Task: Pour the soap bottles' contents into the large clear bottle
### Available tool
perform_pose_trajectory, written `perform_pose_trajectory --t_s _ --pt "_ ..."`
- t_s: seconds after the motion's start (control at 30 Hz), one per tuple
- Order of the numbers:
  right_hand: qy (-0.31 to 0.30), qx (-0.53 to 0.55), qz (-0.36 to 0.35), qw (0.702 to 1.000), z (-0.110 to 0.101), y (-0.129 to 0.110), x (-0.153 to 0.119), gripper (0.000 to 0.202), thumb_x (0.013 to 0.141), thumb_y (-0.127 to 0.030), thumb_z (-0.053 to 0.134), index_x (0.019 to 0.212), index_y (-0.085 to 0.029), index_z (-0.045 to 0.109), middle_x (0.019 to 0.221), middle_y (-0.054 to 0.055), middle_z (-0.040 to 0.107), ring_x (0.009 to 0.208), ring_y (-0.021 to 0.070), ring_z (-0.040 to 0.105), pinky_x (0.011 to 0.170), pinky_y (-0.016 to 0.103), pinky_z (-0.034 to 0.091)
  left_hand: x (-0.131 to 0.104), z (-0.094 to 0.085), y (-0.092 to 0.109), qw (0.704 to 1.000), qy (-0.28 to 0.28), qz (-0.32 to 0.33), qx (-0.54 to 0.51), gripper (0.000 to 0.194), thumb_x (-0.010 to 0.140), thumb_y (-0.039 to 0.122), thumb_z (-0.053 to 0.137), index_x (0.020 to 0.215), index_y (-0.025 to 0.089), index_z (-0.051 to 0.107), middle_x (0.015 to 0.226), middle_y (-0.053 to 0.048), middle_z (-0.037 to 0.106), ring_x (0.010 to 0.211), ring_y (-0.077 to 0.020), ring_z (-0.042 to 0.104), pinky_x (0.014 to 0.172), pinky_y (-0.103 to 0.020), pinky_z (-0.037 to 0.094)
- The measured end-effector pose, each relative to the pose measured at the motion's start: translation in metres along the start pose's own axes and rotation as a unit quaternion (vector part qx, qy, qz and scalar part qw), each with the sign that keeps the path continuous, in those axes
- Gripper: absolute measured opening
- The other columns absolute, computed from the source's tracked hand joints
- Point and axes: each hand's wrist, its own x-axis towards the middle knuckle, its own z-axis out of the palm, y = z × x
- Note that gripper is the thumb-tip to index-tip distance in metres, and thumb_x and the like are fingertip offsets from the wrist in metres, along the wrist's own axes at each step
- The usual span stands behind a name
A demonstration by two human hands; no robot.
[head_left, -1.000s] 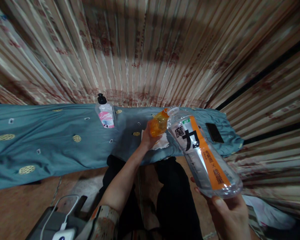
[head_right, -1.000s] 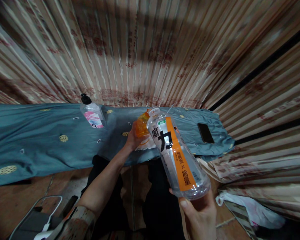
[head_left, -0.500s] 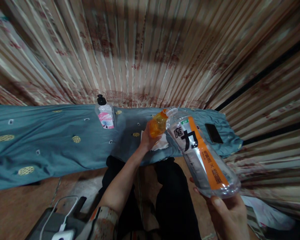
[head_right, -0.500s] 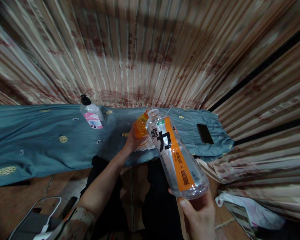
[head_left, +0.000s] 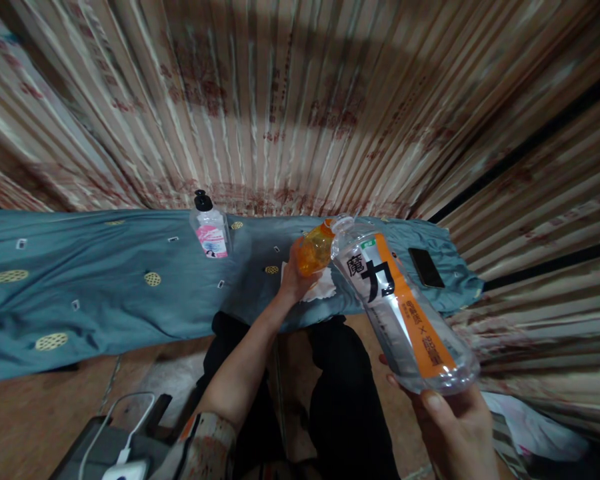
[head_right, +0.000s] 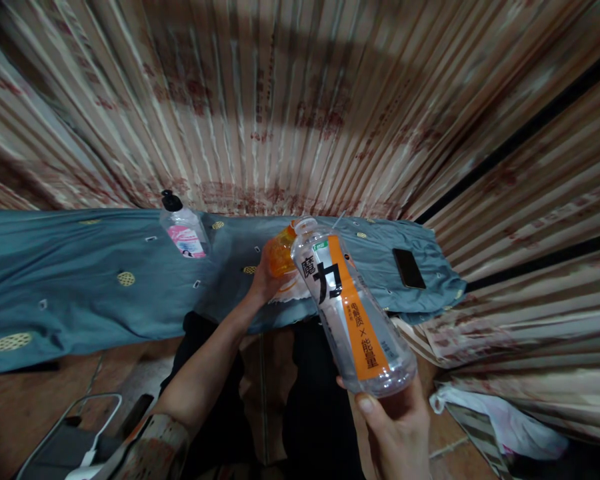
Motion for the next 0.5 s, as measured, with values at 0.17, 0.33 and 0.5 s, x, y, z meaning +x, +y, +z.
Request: perform_pose_trajectory --t_s 0.17,0.33,0.5 --pt "-0.002 0.012 0.009 1.000 0.0008 -0.0014 0.0033 0.056 0.071 -0.036 0.089 0.121 -0.023 0.067 0.099 0.010 0.083 0.081 0.0354 0.080 0.073 0.052 0.067 -0.0007 -0.0030 0.0046 1.000 -0.011 -0.021 0.015 0.067 0.066 0.018 0.084 0.127 0.017 0.055 0.126 -0.011 0.070 0.115 -0.0293 0.070 0.104 -0.044 0.056" --pt "0.010 0.017 0.010 1.000 0.0038 -0.0044 0.0019 0.059 0.072 -0.033 0.088 0.125 -0.026 0.065 0.097 0.007 0.084 0.081 0.0333 0.081 0.073 0.048 0.067 -0.0007 -0.0033 0.0030 1.000 -0.006 -0.019 0.007 0.061 0.064 0.020 0.085 0.119 0.020 0.058 0.120 -0.008 0.072 0.109 -0.0276 0.071 0.100 -0.043 0.057" --pt "0.011 -0.003 0.002 1.000 0.0062 -0.0045 -0.0024 0.056 0.077 -0.036 0.084 0.129 -0.027 0.065 0.099 0.007 0.084 0.083 0.0342 0.080 0.076 0.051 0.065 -0.0002 -0.0011 -0.0022 1.000 0.000 -0.017 -0.008 0.063 0.063 0.018 0.084 0.121 0.020 0.059 0.116 -0.006 0.073 0.105 -0.0260 0.071 0.096 -0.040 0.058"
